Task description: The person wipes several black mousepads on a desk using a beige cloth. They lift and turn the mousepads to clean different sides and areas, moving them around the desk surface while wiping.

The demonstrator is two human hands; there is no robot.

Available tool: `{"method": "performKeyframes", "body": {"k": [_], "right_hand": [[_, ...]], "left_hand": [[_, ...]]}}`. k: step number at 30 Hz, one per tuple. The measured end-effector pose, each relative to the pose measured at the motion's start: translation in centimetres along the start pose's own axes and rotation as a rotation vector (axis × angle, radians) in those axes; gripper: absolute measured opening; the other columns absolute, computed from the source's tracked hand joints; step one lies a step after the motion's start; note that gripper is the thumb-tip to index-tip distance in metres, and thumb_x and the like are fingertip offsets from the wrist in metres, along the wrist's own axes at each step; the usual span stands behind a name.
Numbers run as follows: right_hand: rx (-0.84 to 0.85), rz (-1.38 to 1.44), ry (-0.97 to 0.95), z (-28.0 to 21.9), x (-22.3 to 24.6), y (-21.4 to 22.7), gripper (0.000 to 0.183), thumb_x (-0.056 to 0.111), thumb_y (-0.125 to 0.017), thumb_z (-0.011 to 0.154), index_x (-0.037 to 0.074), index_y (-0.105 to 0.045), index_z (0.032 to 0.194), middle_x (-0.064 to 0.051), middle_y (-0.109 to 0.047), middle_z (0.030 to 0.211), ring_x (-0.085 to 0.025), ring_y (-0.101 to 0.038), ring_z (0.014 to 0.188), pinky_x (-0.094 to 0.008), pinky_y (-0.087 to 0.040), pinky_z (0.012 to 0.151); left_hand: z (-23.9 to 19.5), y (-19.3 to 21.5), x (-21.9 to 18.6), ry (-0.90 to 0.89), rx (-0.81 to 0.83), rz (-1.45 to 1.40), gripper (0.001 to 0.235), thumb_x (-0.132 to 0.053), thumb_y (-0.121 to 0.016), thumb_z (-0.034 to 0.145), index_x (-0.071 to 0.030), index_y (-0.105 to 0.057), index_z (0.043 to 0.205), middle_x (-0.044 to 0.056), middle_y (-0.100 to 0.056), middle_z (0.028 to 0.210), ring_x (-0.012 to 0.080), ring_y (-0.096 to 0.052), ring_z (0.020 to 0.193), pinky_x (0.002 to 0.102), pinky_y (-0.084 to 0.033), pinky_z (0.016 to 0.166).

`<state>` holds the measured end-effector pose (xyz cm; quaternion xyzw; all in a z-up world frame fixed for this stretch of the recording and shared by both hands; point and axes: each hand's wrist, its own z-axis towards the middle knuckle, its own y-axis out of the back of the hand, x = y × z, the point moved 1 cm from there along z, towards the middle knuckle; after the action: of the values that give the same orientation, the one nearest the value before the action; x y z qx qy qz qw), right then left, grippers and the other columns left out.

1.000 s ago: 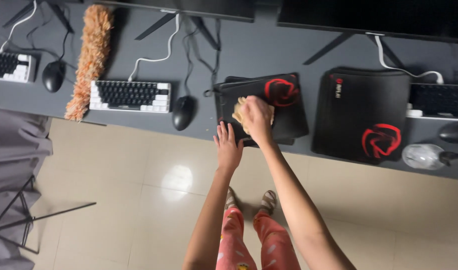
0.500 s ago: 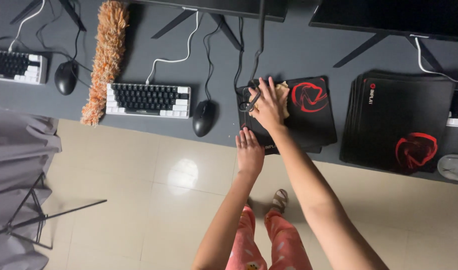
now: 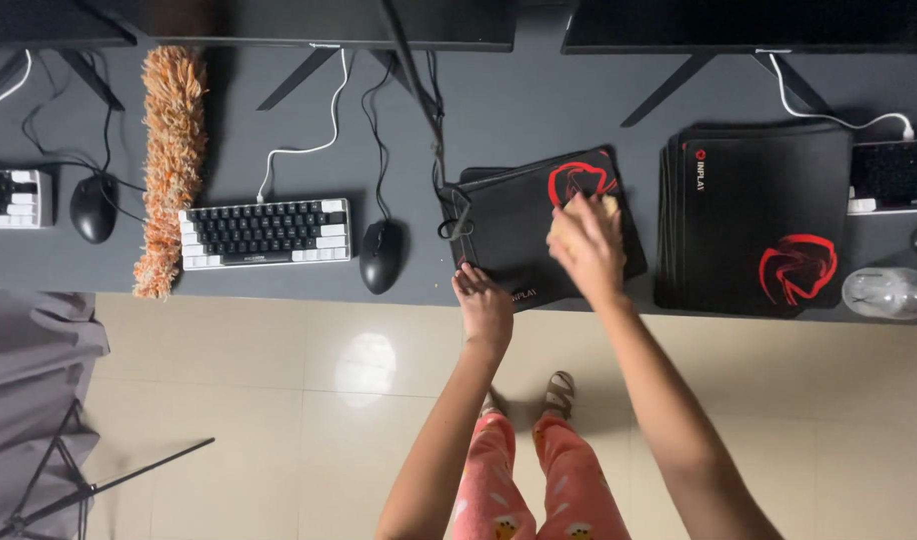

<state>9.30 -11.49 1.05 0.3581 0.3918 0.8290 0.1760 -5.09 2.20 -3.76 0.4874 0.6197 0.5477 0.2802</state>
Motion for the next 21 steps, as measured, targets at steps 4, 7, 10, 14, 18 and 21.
{"method": "performKeyframes", "body": {"k": [4, 7, 10, 14, 18, 21], "right_hand": [[-0.085, -0.032, 0.041, 2.3, -4.6, -1.4, 0.045, 0.024, -0.081, 0.094, 0.014, -0.069, 0.137, -0.016, -0.053, 0.153, -0.044, -0.053, 0.138, -0.057, -0.040, 0.119], [-0.097, -0.030, -0.031, 1.1, -4.4, -0.9, 0.049, 0.030, -0.081, 0.095, 0.013, -0.066, 0.138, -0.019, -0.052, 0.153, -0.047, -0.054, 0.134, -0.055, -0.043, 0.116], [-0.157, -0.037, -0.192, -2.5, -2.4, -0.5, 0.049, 0.030, -0.079, 0.096, 0.013, -0.066, 0.140, -0.021, -0.048, 0.154, -0.047, -0.053, 0.134, -0.054, -0.045, 0.111], [-0.181, -0.160, -0.233, -5.6, 1.4, -1.7, 0.043, 0.027, -0.076, 0.096, 0.018, -0.069, 0.138, -0.015, -0.050, 0.155, -0.045, -0.052, 0.135, -0.054, -0.044, 0.113], [-0.097, 0.027, -0.188, -5.5, 7.8, -3.7, 0.039, 0.016, -0.068, 0.097, 0.015, -0.068, 0.136, -0.016, -0.049, 0.157, -0.044, -0.051, 0.140, -0.051, -0.043, 0.116], [-0.009, 0.297, -0.116, -4.7, 10.3, -4.3, 0.041, 0.011, -0.067, 0.095, 0.012, -0.066, 0.136, -0.014, -0.052, 0.155, -0.040, -0.052, 0.142, -0.051, -0.041, 0.119]], "left_hand": [[-0.1, -1.0, -0.2, -0.009, -0.023, 0.034, 0.060, -0.019, -0.049, 0.096, 0.018, -0.044, 0.143, 0.038, -0.041, 0.152, 0.0475, -0.044, 0.140, 0.056, -0.025, 0.120], [0.1, -0.6, -0.4, 0.039, -0.086, -0.036, 0.066, -0.028, -0.054, 0.097, 0.019, -0.043, 0.141, 0.038, -0.041, 0.151, 0.0482, -0.044, 0.139, 0.055, -0.026, 0.120], [-0.6, 0.0, 0.9, 0.012, -0.084, -0.204, 0.080, -0.040, -0.062, 0.091, 0.020, -0.043, 0.140, 0.038, -0.041, 0.149, 0.0478, -0.043, 0.139, 0.053, -0.027, 0.119], [-1.2, 2.1, 2.0, -0.034, -0.118, -0.341, 0.080, -0.042, -0.065, 0.090, 0.016, -0.046, 0.140, 0.035, -0.043, 0.149, 0.0446, -0.044, 0.139, 0.050, -0.029, 0.119], [-0.3, -3.8, 1.9, -0.011, -0.180, -0.377, 0.052, -0.024, -0.054, 0.105, 0.009, -0.049, 0.145, 0.028, -0.044, 0.155, 0.0418, -0.043, 0.144, 0.048, -0.030, 0.124], [-1.1, -2.4, 2.7, 0.003, -0.185, -0.556, 0.048, -0.015, -0.049, 0.104, 0.005, -0.049, 0.148, 0.025, -0.044, 0.157, 0.0400, -0.040, 0.148, 0.049, -0.028, 0.125]]}}
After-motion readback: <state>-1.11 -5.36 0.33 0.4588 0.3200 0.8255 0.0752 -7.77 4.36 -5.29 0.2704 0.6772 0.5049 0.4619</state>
